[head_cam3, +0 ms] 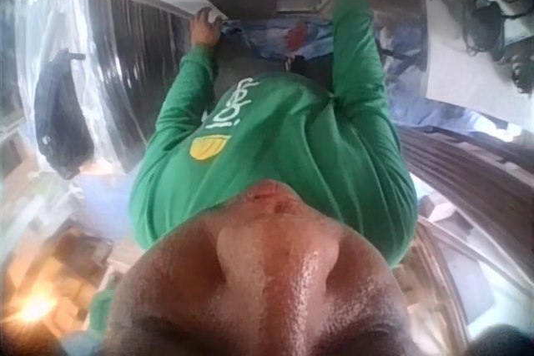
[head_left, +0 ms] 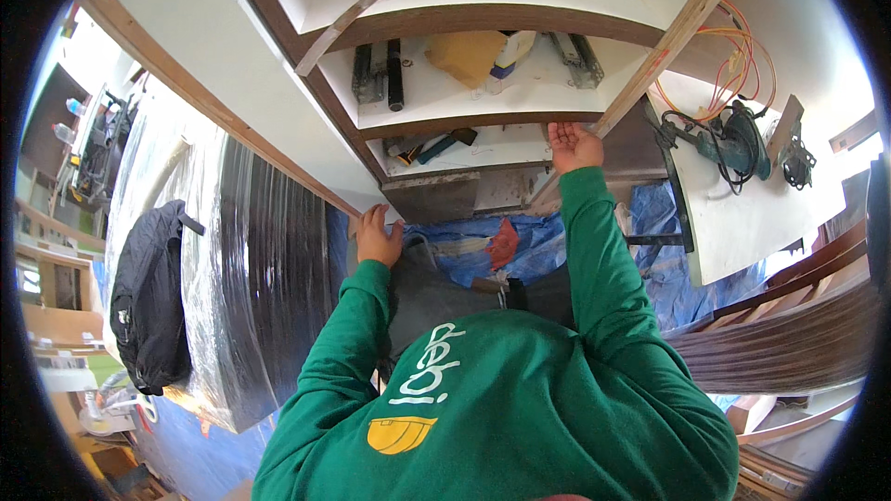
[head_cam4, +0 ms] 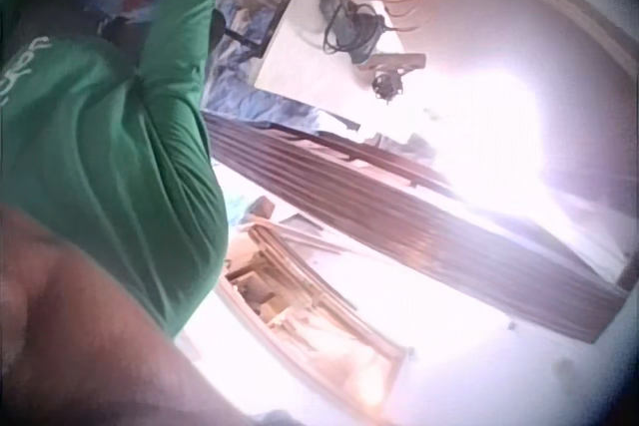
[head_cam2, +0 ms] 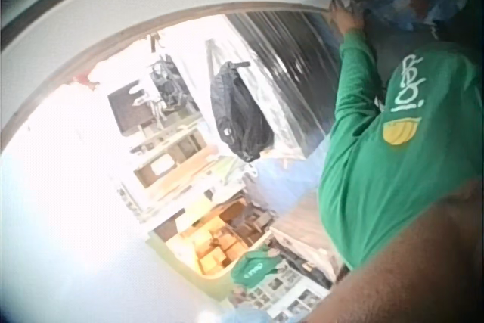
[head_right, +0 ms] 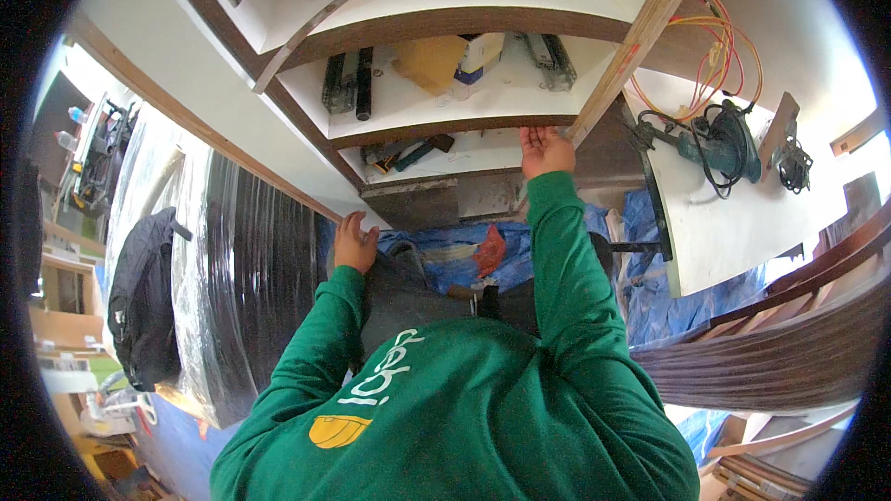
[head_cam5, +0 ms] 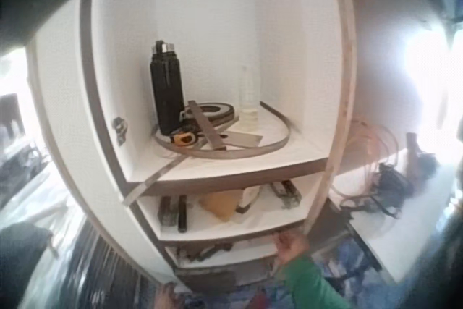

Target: The person is assembling a white cabinet with curved wooden trim. They use a metal pry bar to adjust and fit the trim pieces along the cabinet edges. The person works from a seated position on the floor, manipulating the trim and occasionally reaching for tools or parts from the cabinet interior.

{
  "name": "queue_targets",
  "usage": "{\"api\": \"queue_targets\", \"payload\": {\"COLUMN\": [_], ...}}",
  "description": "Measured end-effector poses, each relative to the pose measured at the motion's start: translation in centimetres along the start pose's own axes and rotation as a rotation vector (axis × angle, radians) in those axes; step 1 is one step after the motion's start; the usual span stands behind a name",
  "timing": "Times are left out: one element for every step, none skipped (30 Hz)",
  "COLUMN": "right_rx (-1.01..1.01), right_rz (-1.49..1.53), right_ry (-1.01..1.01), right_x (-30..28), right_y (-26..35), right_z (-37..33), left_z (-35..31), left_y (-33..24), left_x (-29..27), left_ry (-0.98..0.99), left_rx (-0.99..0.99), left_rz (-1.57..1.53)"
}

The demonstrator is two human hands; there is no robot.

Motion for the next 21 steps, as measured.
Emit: {"api": "queue_targets", "payload": {"right_rx": [-0.027,0.001,0.028,0.055,0.059,0.065,0.072,0.077,0.082,0.086,0.090,0.105,0.149,0.140,0.113,0.184,0.214,0.262,0.277,0.273,0.273], "right_rz": [0.044,0.087,0.131,0.175,0.197,0.220,0.243,0.242,0.241,0.241,0.243,0.245,0.260,0.215,0.063,0.115,0.233,0.210,0.223,0.253,0.328], "right_ry": [-0.028,-0.031,-0.038,-0.042,-0.051,-0.061,-0.072,-0.075,-0.078,-0.081,-0.070,-0.054,-0.027,0.002,-0.111,-0.048,0.037,0.002,0.038,0.112,0.040], "right_x": [0.3,0.4,0.5,0.7,0.6,0.5,0.1,-0.2,-0.6,-1.2,-1.8,-2.4,-2.6,-2.9,-3.4,-3.0,-3.0,-2.4,-1.9,-1.7,-1.9], "right_y": [0.0,-0.1,-0.3,-0.6,-0.8,-1.1,-1.4,-1.7,-2.2,-2.4,-2.3,-2.1,-2.3,-2.2,-2.2,-2.1,-1.7,-2.0,-1.9,-1.9,-1.9], "right_z": [0.2,0.2,0.1,0.2,0.3,0.6,0.9,1.5,2.3,3.2,4.1,5.1,5.9,6.7,7.3,7.7,7.6,8.1,8.2,8.1,8.0], "left_z": [0.1,0.2,0.2,0.3,0.2,0.2,0.1,0.1,0.0,0.0,0.0,0.1,0.2,0.3,0.0,0.1,0.1,0.1,0.0,-0.1,-0.2], "left_y": [0.0,0.1,0.1,0.1,0.0,0.0,-0.1,-0.1,-0.3,-0.3,-0.5,-0.4,-0.4,-0.1,0.3,0.4,0.6,0.4,0.7,0.8,0.9], "left_x": [0.0,0.1,0.0,-0.1,-0.1,-0.2,-0.3,-0.3,-0.5,-0.4,-0.3,-0.5,-0.4,-0.5,-0.5,-0.6,-0.5,-0.7,-0.6,-0.5,-0.4], "left_ry": [-0.001,0.000,0.009,-0.004,-0.012,-0.006,-0.014,-0.007,-0.019,0.014,0.024,0.025,0.081,0.124,0.161,0.158,0.219,0.151,0.165,0.142,0.116], "left_rx": [0.001,-0.005,-0.017,-0.010,-0.012,-0.016,-0.019,-0.025,-0.013,-0.029,-0.031,-0.039,-0.067,-0.127,-0.206,-0.221,-0.255,-0.167,-0.204,-0.198,-0.162], "left_rz": [-0.013,-0.015,-0.010,-0.003,0.011,0.030,0.034,0.043,0.051,0.052,0.052,0.057,0.024,0.012,0.021,0.020,0.028,0.102,0.068,0.088,0.101]}}
Point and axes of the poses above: each hand's wrist, its own z-axis towards the middle knuckle, its own x-axis out of the palm, y = z × x, the point moved 4 cm from there along z, towards the middle knuckle, and after that the axes turned 14 degrees about -x, right-handed, at the moved point
